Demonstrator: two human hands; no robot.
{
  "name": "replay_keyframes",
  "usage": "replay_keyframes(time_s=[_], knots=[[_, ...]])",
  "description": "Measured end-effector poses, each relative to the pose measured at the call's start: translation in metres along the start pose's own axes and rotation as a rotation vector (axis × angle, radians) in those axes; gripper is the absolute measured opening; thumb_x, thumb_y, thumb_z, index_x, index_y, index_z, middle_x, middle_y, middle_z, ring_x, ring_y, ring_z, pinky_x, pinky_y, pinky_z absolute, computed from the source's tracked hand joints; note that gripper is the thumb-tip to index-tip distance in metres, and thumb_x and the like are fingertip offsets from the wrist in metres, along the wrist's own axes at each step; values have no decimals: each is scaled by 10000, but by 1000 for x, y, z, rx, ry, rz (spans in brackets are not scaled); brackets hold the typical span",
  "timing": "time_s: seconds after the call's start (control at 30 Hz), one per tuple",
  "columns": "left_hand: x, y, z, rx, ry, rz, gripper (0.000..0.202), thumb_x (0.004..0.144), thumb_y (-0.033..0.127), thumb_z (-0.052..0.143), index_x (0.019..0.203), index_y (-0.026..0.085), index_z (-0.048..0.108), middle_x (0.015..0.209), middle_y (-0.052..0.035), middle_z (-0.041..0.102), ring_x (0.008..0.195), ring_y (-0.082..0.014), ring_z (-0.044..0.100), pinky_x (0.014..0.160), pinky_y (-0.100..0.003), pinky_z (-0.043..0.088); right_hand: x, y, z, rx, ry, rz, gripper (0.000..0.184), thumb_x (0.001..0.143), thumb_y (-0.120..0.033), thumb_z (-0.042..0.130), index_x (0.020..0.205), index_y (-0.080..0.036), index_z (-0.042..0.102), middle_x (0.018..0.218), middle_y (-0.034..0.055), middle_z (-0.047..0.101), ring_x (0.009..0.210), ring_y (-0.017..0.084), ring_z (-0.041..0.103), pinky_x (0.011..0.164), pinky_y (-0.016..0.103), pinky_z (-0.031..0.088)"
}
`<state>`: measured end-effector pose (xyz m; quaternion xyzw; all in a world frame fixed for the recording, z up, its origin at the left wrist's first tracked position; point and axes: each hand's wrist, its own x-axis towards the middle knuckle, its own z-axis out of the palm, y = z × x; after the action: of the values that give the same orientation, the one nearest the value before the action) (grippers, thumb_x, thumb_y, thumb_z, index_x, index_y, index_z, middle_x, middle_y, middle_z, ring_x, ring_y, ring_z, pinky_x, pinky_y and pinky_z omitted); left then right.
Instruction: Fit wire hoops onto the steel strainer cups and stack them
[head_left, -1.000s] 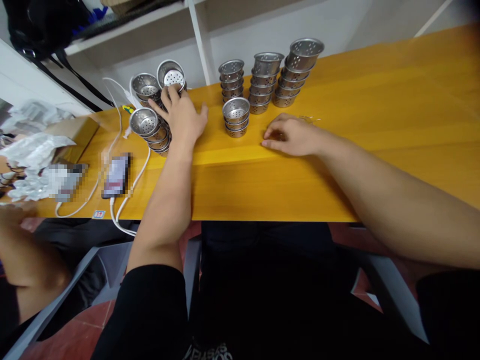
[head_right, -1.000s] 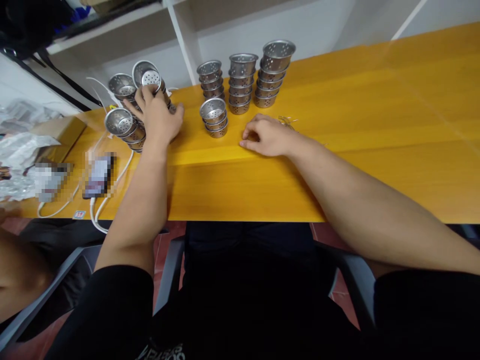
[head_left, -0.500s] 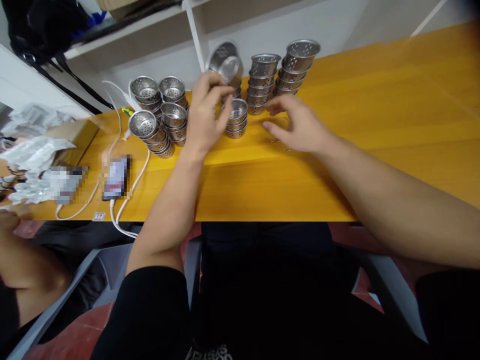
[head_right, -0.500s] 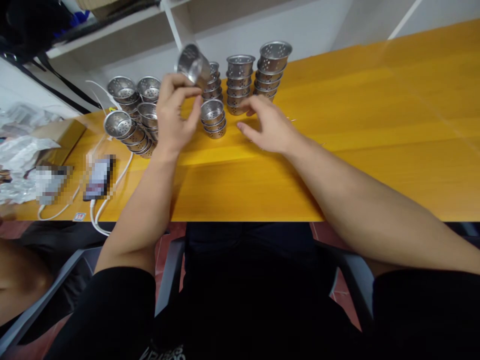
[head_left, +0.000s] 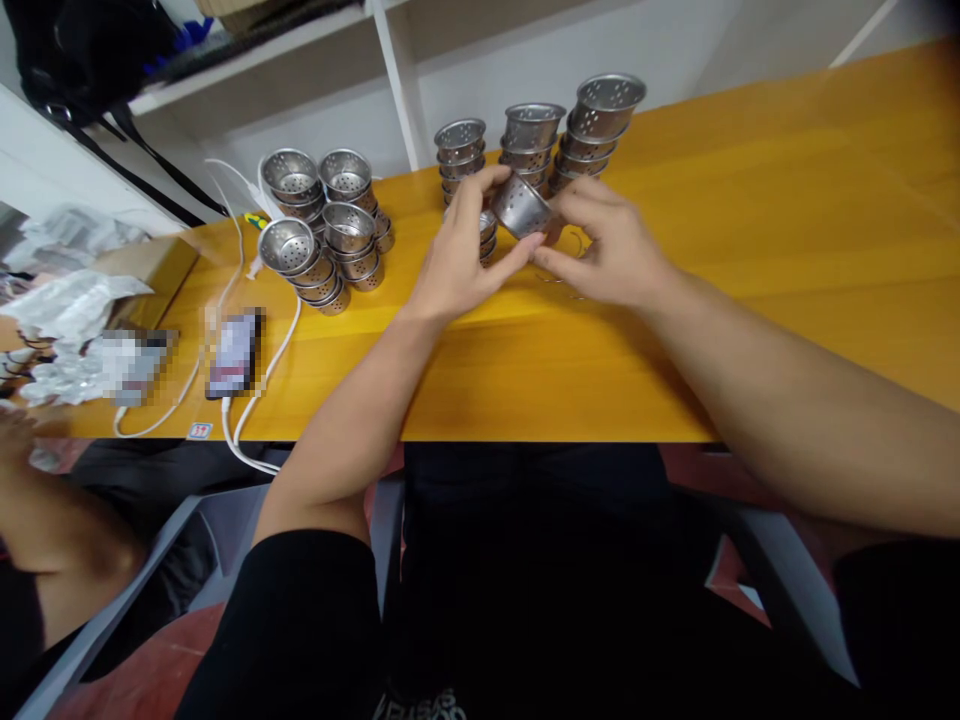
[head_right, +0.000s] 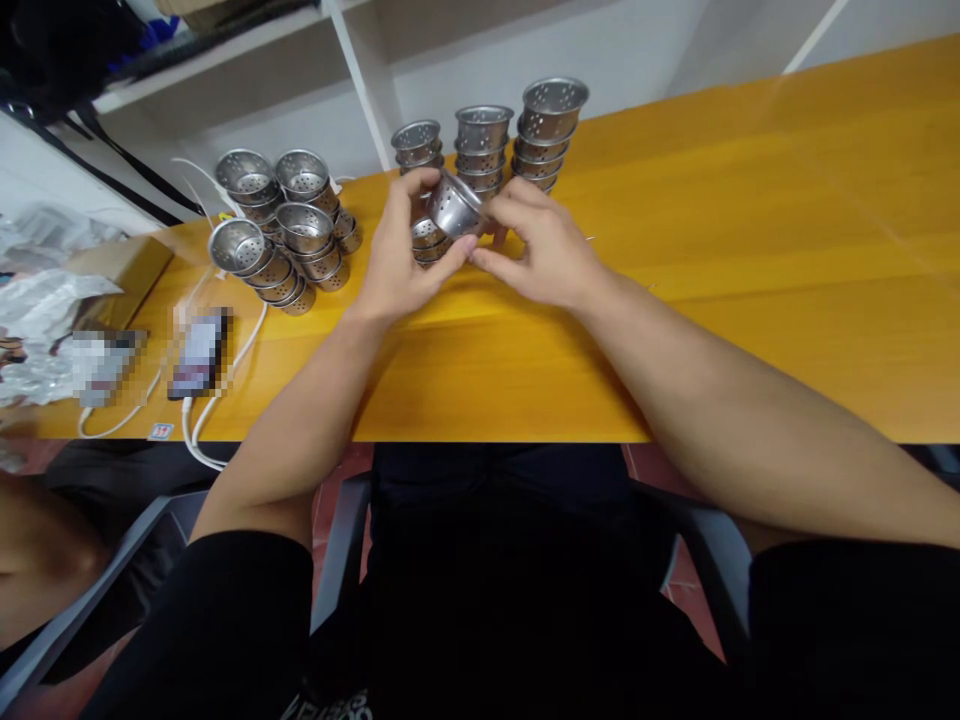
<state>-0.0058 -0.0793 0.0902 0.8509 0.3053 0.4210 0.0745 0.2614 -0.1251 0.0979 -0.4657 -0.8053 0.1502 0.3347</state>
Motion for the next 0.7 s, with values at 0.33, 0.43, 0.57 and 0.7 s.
replay_keyframes(time_s=[0.33, 0.43, 0.57, 0.7], knots=[[-7, 1, -2, -16, -67, 45, 651, 1183, 606, 613, 1788, 374, 541, 1787, -144, 730, 1699, -376, 749, 1377, -540, 686, -9, -22, 2, 91, -185, 67, 776, 1090, -1075, 606, 1492, -472, 883, 1426, 136, 895, 1377, 569, 765, 1270, 833, 634], [-8, -8, 1, 30, -103, 3, 687, 1224, 763, 567, 1809, 403, 554, 1763, -125, 744, 1672, -394, 771, 1414, -557, 656, -8, -17, 7, 169, -177, 35, 702, 1062, -1062, 697, 1333, -445, 897, 1333, 135, 893, 1308, 549, 769, 1239, 830, 643], [-6, -35, 8, 6, -85, 65, 840, 1231, 946, 362, 1818, 379, 558, 1730, -137, 745, 1627, -423, 780, 1394, -622, 649, -1, -2, 16, 411, -47, -106, 776, 1000, -1143, 808, 1090, -372, 825, 1079, 112, 821, 1057, 443, 775, 1072, 727, 703], [-3, -54, 12, -61, -79, 175, 933, 1212, 1007, 333, 1786, 312, 575, 1683, -189, 764, 1552, -448, 797, 1357, -630, 654, 6, 9, 23, 589, 25, -117, 787, 1029, -1127, 875, 1017, -345, 795, 961, 67, 804, 884, 332, 724, 887, 554, 687]])
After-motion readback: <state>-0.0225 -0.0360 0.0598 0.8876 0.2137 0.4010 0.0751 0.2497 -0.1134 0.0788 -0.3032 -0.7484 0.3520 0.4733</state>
